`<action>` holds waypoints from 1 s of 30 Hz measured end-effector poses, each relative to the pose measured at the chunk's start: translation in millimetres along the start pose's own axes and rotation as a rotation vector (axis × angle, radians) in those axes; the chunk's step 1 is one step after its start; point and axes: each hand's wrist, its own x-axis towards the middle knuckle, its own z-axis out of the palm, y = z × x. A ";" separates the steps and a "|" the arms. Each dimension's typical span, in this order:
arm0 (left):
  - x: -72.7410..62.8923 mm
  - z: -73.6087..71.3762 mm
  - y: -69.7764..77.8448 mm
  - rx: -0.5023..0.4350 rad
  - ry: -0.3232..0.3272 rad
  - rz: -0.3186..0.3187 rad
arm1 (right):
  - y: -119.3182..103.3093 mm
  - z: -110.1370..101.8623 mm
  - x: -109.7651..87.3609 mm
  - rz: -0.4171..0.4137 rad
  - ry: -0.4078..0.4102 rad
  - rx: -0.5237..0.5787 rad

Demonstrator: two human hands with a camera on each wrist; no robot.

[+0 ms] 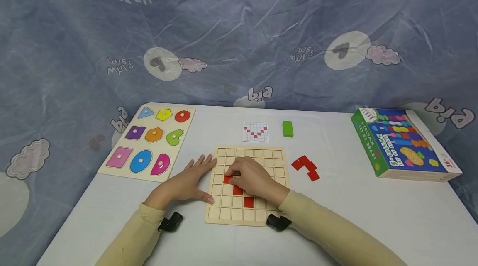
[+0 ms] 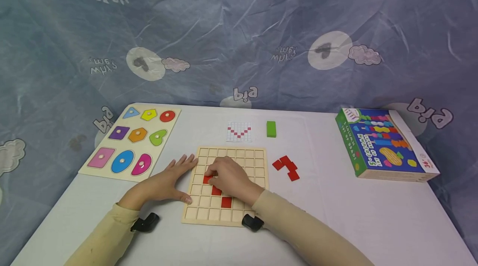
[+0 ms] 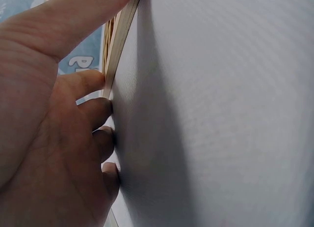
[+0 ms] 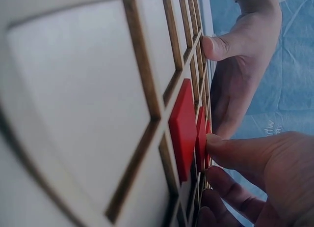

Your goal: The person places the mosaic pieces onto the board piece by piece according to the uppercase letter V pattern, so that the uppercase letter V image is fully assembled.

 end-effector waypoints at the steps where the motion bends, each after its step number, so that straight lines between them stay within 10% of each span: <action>1: 0.0 0.1 0.1 0.001 0.000 0.000 | 0.0 -0.2 -0.1 0.001 -0.001 -0.002; 30: 0.0 0.0 -1.5 -0.003 -0.001 -0.007 | 3.5 -5.8 -10.2 0.053 0.033 0.067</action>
